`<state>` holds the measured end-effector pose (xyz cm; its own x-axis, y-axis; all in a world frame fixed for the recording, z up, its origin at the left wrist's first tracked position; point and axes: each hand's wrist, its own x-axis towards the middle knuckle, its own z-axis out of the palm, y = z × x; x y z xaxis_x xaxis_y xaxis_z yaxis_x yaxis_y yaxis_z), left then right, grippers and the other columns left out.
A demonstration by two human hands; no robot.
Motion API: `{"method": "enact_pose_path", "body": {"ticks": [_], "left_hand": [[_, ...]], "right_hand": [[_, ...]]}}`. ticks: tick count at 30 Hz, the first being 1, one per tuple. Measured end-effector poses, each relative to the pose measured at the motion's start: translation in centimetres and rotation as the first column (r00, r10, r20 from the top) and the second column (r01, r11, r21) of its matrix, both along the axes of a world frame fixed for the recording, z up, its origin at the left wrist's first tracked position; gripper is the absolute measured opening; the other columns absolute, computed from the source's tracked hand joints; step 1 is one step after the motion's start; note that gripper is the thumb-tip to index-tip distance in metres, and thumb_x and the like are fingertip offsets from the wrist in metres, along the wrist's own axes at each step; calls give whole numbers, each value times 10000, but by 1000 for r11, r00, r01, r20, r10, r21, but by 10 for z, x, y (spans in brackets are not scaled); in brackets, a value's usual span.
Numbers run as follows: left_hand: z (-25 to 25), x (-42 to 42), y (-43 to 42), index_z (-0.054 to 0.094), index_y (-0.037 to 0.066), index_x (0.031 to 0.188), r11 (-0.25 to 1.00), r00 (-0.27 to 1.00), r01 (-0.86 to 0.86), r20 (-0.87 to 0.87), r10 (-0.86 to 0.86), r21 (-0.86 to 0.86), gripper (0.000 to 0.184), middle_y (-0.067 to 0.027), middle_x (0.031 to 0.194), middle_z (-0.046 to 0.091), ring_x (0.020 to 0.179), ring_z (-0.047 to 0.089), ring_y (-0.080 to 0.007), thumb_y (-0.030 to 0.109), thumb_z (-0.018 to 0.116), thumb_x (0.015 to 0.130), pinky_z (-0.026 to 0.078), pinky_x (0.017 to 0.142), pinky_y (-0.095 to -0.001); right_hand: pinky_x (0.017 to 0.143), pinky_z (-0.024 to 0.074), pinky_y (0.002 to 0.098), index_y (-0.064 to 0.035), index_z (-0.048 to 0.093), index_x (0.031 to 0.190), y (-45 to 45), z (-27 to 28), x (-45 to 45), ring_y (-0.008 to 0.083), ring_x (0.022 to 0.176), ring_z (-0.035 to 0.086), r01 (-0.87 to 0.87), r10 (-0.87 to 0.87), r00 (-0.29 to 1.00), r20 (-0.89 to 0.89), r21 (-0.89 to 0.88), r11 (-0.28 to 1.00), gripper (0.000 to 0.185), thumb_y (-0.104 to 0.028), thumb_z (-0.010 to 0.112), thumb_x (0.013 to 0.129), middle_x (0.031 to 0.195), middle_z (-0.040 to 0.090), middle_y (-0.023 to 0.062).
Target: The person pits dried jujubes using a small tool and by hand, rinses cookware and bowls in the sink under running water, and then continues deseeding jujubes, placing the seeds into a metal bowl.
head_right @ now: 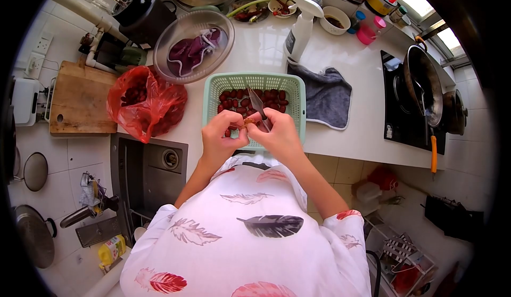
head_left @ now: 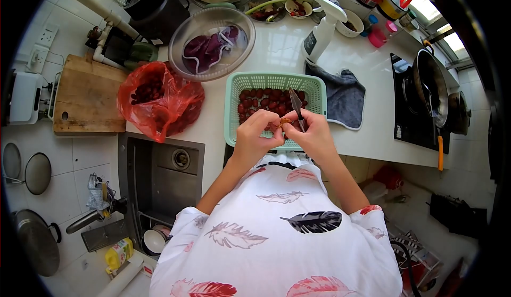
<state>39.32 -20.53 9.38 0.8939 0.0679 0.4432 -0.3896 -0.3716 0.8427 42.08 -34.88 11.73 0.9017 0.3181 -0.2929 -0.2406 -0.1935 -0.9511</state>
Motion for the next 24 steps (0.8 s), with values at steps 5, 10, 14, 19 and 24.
{"method": "enact_pose_path", "body": {"ticks": [5,10,14,19,24], "left_hand": [[-6,1,3,529,25,762,1000,999,3,-47,-4,-20,212,-24,689,524,598,522,-80,-70,611,591,400,484,-190],[-9,2,6,521,19,754,1000,1000,19,-20,-20,-14,205,-31,693,527,606,517,-90,-74,607,593,407,492,-197],[-12,4,8,526,27,764,1000,997,7,82,-7,1,239,-39,695,534,591,517,-112,-86,609,570,423,499,-211],[-19,3,11,528,35,761,999,998,11,69,-8,-46,256,-43,686,536,576,525,-125,-89,615,555,438,509,-218],[-34,2,11,493,27,774,938,995,70,90,-42,-339,240,-60,765,532,686,556,-139,-131,564,608,462,583,-234]], "right_hand": [[479,333,179,7,617,808,7,-13,-4,16,555,443,132,-126,990,-56,119,984,126,-97,616,737,633,540,-31],[435,282,172,11,599,849,11,2,-4,20,519,397,174,-142,965,-222,131,976,103,-58,567,780,643,516,-15],[442,281,172,16,595,847,7,1,-1,16,530,411,220,-91,905,-416,276,936,105,-61,564,781,641,522,-25],[425,235,175,10,579,863,4,-3,1,19,507,351,238,-23,861,-508,363,901,104,-66,557,795,623,464,-42],[422,228,179,1,573,853,3,-3,2,24,498,327,235,87,814,-575,463,855,94,-77,549,805,625,440,-50]]}}
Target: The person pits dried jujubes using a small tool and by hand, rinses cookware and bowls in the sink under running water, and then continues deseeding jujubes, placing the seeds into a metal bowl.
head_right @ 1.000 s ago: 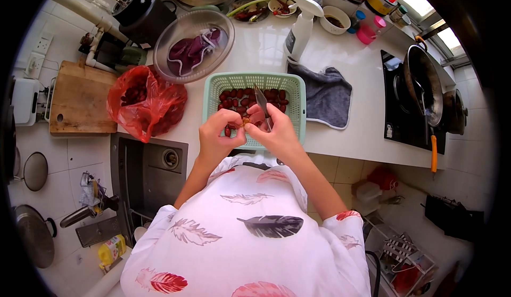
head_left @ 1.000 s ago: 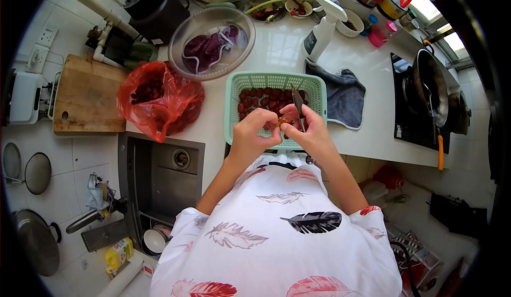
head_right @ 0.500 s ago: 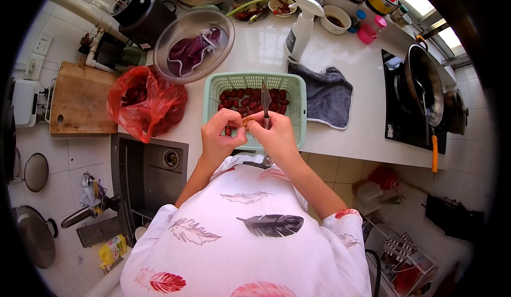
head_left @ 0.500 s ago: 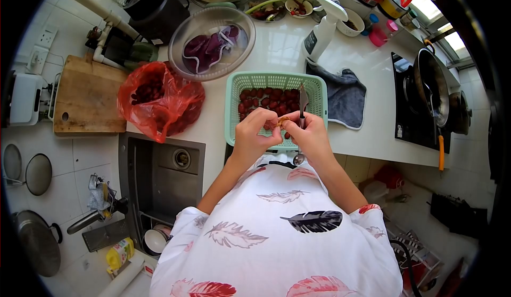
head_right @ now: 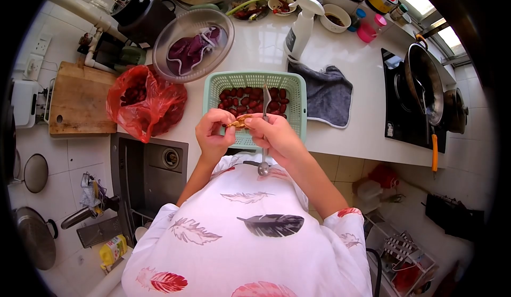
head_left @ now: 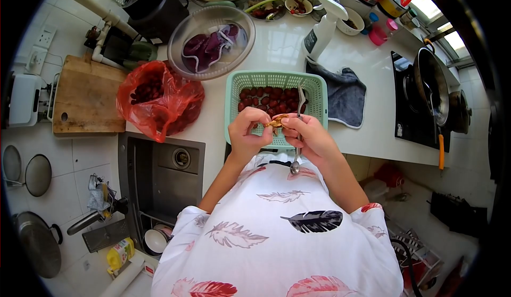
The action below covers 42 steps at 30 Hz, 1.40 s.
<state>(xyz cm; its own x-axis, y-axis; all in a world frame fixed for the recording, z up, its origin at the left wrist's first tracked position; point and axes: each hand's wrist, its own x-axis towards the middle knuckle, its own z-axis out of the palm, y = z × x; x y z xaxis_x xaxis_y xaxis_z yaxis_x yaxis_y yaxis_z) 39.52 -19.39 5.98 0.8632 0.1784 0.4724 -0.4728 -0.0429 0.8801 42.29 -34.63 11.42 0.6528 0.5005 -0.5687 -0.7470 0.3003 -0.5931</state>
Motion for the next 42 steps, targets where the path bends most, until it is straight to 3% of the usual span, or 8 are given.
{"method": "enact_pose_path", "body": {"ticks": [6,10,12,23,28,30,33,42], "left_hand": [[0,1,-2,436,12,796,944,980,159,-71,-187,-291,214,-91,804,513,741,577,-179,-163,504,694,505,706,-303],[4,0,-4,503,-9,883,936,914,105,-338,-223,-336,160,-77,836,563,785,599,-147,-88,543,749,499,709,-258],[0,2,-5,545,-24,945,935,901,105,-365,-233,-338,197,-74,869,589,792,608,-126,-29,599,756,499,687,-235],[16,2,0,634,1,939,965,928,35,-367,65,261,208,-51,851,622,780,607,-124,-36,598,738,501,655,-223],[5,4,-3,642,-8,904,884,977,-122,-104,188,451,147,-58,828,619,726,605,-126,-17,599,763,480,595,-216],[2,5,-3,636,-21,895,999,917,-13,-398,-4,-40,115,-57,810,623,706,608,-126,20,598,795,484,607,-214],[-8,7,-4,631,-26,901,984,891,26,-443,-104,-178,121,-62,798,623,685,609,-118,50,591,816,496,624,-212],[-10,10,-2,616,-14,955,888,779,17,-551,-300,-460,194,-63,834,635,723,610,-108,134,594,832,503,664,-216]], "right_hand": [[423,253,174,8,602,918,0,2,0,14,500,352,100,-97,989,112,-18,995,150,-80,562,803,626,466,-43],[439,316,171,-46,658,880,1,4,-2,7,536,422,224,-11,902,431,-445,867,123,-61,581,785,689,539,-23],[451,346,177,-36,658,876,6,-9,-2,25,543,446,493,88,608,789,-463,737,135,-39,599,755,765,563,-1],[555,484,285,4,602,897,9,-14,-4,190,606,578,473,433,281,857,-516,714,228,108,576,696,882,548,86],[544,473,268,18,594,923,4,-18,8,166,628,601,345,331,440,835,-497,796,188,16,602,736,780,583,102],[504,461,239,21,600,925,-1,-24,14,111,632,602,256,341,547,764,-541,801,168,-67,603,782,707,612,77],[440,297,174,2,627,915,-3,-13,15,24,517,415,77,173,861,479,-458,886,144,-102,595,821,705,566,-15],[398,222,167,-18,616,941,-12,-48,24,24,443,323,-36,32,986,161,20,999,166,-139,584,831,621,505,-38]]}}
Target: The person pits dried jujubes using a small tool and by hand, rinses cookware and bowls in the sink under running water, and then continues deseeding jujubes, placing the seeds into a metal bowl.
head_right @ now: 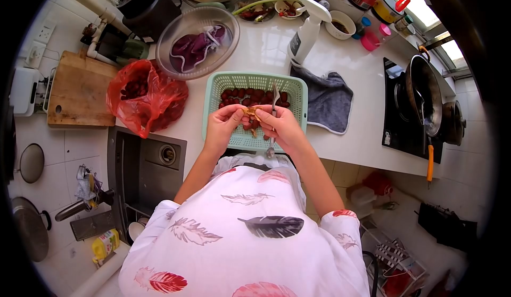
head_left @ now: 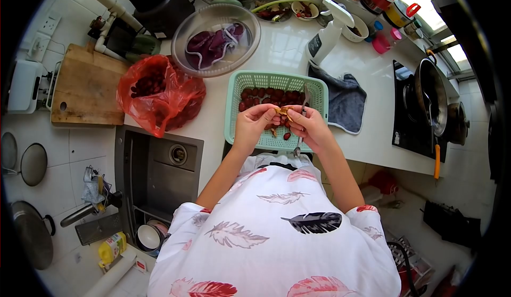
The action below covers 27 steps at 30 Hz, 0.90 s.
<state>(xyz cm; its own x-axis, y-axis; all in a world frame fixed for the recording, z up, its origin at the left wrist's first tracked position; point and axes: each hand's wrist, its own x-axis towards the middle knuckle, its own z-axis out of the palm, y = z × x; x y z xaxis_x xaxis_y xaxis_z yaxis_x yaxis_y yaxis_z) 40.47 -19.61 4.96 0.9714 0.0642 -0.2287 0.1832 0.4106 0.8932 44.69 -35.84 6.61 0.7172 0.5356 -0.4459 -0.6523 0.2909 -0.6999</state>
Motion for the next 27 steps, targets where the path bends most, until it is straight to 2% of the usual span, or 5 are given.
{"method": "enact_pose_path", "body": {"ticks": [4,7,11,20,27], "left_hand": [[8,2,3,617,-17,954,998,998,53,-41,-52,38,184,-72,849,638,747,613,-110,108,608,818,501,688,-217],[9,2,4,600,-29,967,956,992,124,-45,-117,265,194,-74,849,637,729,606,-110,93,597,817,489,687,-226],[-4,5,11,598,-32,976,966,987,158,-68,-147,207,203,-81,858,635,735,606,-114,71,599,802,491,682,-230],[-16,4,26,601,-23,974,988,987,96,-120,-111,-125,197,-57,830,625,734,584,-101,113,567,835,487,666,-217],[0,-7,74,586,-49,1029,755,992,-20,-80,95,655,238,-81,904,623,736,585,-111,99,537,850,488,664,-215]], "right_hand": [[410,305,182,-9,621,897,7,12,-2,49,462,412,91,-41,987,155,-332,939,124,-95,585,816,672,540,-4],[500,454,254,23,616,879,10,4,-5,122,564,569,475,267,451,852,-482,736,122,-31,594,772,805,573,56],[469,436,246,13,618,876,13,3,-6,108,535,554,465,237,402,884,-420,780,118,-64,593,790,733,576,41],[395,246,176,-15,596,966,5,-14,6,19,426,280,12,-13,1000,-16,-93,996,195,-157,583,834,635,517,-44],[559,464,325,12,590,840,-1,-58,11,236,623,613,-39,647,666,370,-849,526,165,-94,589,714,697,604,124]]}}
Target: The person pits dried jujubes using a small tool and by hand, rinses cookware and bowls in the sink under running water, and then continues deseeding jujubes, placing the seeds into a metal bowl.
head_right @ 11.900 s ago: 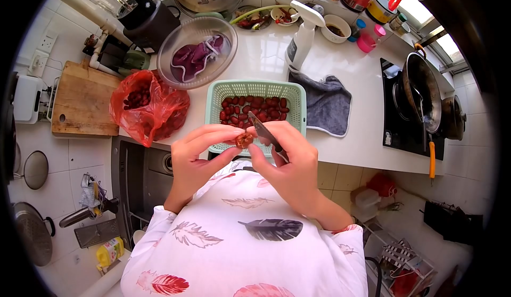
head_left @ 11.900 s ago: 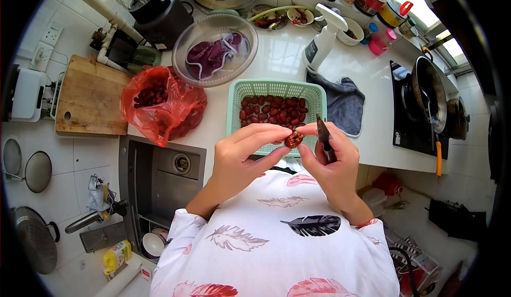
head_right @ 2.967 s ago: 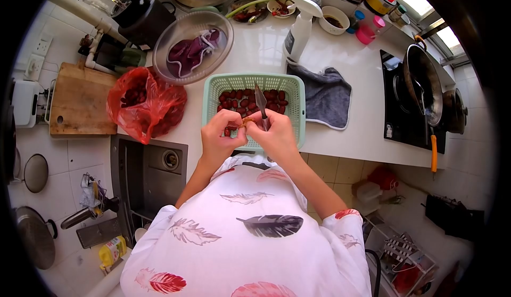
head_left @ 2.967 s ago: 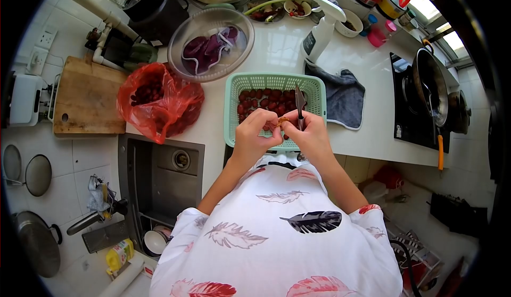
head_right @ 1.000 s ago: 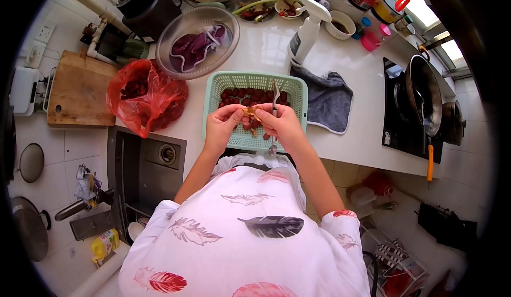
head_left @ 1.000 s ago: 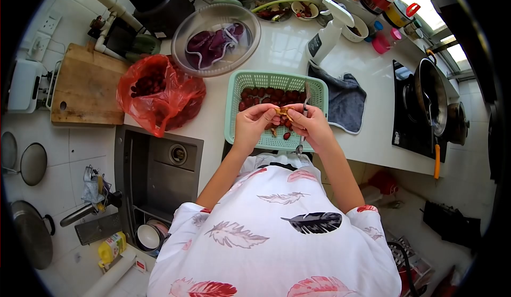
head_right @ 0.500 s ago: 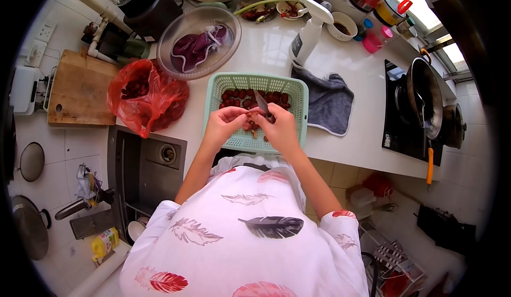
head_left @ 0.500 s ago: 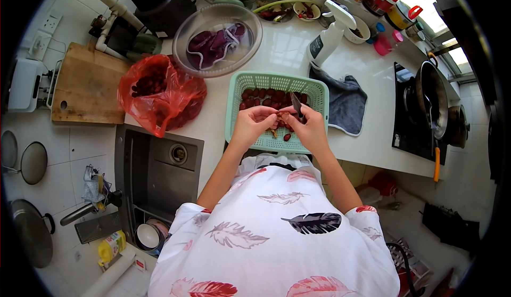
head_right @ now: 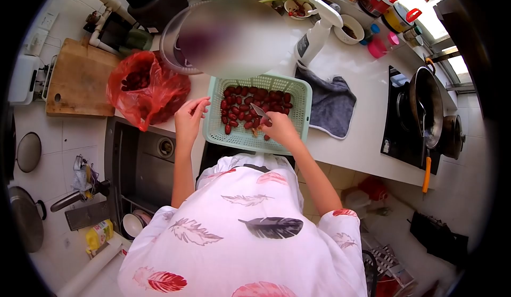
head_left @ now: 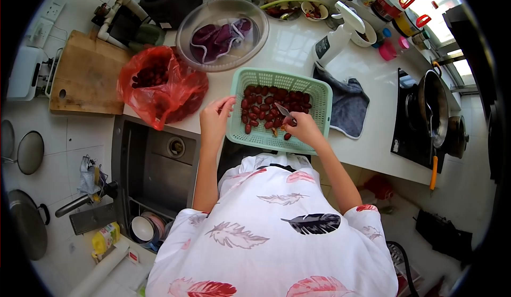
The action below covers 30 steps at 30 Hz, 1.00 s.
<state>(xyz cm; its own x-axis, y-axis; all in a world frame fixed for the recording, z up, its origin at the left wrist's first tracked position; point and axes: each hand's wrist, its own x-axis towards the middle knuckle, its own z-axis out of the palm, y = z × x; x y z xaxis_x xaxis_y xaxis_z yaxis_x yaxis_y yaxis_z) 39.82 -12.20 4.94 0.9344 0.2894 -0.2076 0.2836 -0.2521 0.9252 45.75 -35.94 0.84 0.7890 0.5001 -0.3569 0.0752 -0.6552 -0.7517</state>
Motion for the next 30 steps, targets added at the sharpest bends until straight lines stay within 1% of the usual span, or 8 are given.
{"method": "enact_pose_path", "body": {"ticks": [3,6,11,13,17,20,25,30], "left_hand": [[-33,1,27,564,-68,1046,975,973,-197,140,182,103,257,-93,898,629,714,604,-131,95,535,849,487,660,-226],[-66,-1,42,571,-69,1039,920,921,-368,87,381,-136,228,-114,932,625,805,622,-162,7,494,838,495,738,-248],[-105,-14,48,567,-82,1026,890,905,-411,29,424,-200,227,-125,896,627,761,619,-152,7,541,819,511,709,-237],[-111,-20,48,585,-67,988,854,897,-431,-34,441,-291,194,-112,876,628,746,615,-144,15,554,815,512,694,-233],[-110,-26,45,617,-41,903,840,874,-481,-62,482,-250,148,-73,785,630,693,607,-121,57,599,794,505,641,-226],[-117,-32,50,624,-29,876,843,869,-490,-58,491,-220,143,-65,755,630,692,604,-113,82,620,784,502,629,-224],[-107,-43,51,599,-23,885,847,882,-468,-64,468,-252,138,-70,798,624,701,598,-119,80,610,793,495,642,-226],[-112,-50,44,581,-6,907,806,885,-444,-51,462,-391,121,-71,852,615,722,581,-113,64,584,808,479,650,-223]], "right_hand": [[619,473,374,-10,606,788,16,-10,-7,305,676,602,-156,165,984,62,-124,980,155,-117,619,677,723,615,158],[602,496,414,-16,591,767,29,-26,-22,330,691,613,-168,287,915,284,-378,910,106,-98,530,739,719,609,187],[600,493,420,-20,559,800,35,-38,-25,331,687,611,-209,344,894,288,-410,888,104,-83,534,721,702,604,179],[618,487,425,-12,538,802,35,-36,-23,334,706,601,-204,312,883,352,-311,928,127,-74,560,693,714,594,182],[635,478,435,-14,518,817,41,-36,-20,343,726,589,-247,334,897,291,-296,923,183,-84,591,664,726,585,182],[647,469,443,-20,509,817,39,-27,-15,357,724,581,-252,311,929,198,-275,928,226,-126,612,646,726,586,178],[639,461,393,14,516,850,19,-3,4,338,724,588,-61,68,997,38,-168,984,270,-148,621,662,760,601,190],[632,457,341,18,515,877,4,2,9,279,686,596,113,-104,986,129,-65,991,285,-156,631,683,752,605,166]]}}
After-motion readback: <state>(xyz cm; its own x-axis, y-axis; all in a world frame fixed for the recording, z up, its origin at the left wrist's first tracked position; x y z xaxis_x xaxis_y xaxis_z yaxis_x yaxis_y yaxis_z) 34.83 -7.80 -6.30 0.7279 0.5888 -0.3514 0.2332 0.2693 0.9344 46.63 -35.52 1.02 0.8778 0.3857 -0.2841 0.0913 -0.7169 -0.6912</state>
